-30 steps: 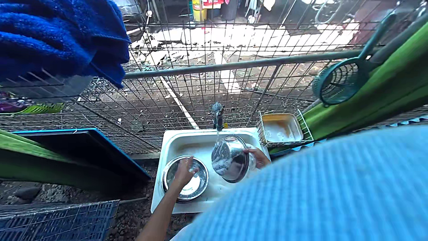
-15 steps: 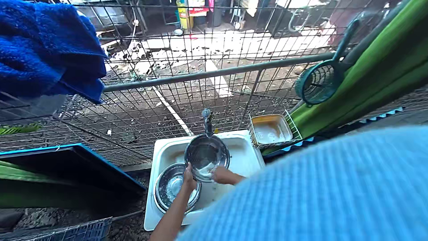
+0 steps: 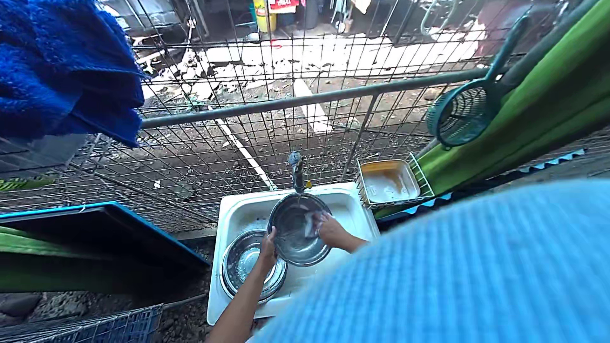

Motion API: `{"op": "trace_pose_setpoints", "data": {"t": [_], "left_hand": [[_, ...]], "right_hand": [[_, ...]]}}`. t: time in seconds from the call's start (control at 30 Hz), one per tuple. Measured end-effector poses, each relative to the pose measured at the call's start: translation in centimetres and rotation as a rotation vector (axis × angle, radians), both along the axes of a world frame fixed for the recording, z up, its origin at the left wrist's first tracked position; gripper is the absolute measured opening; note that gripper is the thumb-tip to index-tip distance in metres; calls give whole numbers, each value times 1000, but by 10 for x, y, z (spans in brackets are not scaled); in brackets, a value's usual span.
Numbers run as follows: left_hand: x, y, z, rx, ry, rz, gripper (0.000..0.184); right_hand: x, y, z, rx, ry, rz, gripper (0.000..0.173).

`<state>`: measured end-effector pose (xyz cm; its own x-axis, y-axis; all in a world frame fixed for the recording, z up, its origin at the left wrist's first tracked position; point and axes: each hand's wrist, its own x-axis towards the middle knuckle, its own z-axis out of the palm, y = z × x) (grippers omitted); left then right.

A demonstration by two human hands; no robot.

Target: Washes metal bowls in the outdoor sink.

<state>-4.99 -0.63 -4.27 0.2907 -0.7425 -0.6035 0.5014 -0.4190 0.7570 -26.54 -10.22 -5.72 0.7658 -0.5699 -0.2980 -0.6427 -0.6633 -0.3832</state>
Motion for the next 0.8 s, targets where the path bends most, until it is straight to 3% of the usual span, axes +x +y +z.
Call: {"op": "trace_pose_setpoints", "data": {"t": [0.07,0.2,0.27,0.33,0.4,0.47,0.53,0.63,0.7,0.8], "left_hand": [[-20,5,11,-2,40,-78,48],[-29,-8,4,-74,90,-35,45],[-5,-3,0,-41,60,37,48],[13,8,-4,-42,30,47,48],[8,17,-6,-49,-12,-10,47],[-12,22,-8,-43,31,-71,48],[-26,20,-14,-81,83,-85,49],[-24,18,-16,-54,60,-31,48],[-24,26,-8,10,41,-43,47],[-35,40,4,100,78,-97,41]], "right_hand": [[7,-5,-9,-83,-5,-106,47],[54,39,3,222,-310,-92,55],[43,48,18,378,-198,67,49],[20,38,22,232,19,130,41],[5,20,4,40,41,31,43],[18,15,-5,8,46,-70,52],[48,30,-8,73,-118,-132,55],[81,66,-1,359,-398,-254,48],[89,72,6,406,-329,-356,45],[97,51,21,267,-174,-577,41]]}}
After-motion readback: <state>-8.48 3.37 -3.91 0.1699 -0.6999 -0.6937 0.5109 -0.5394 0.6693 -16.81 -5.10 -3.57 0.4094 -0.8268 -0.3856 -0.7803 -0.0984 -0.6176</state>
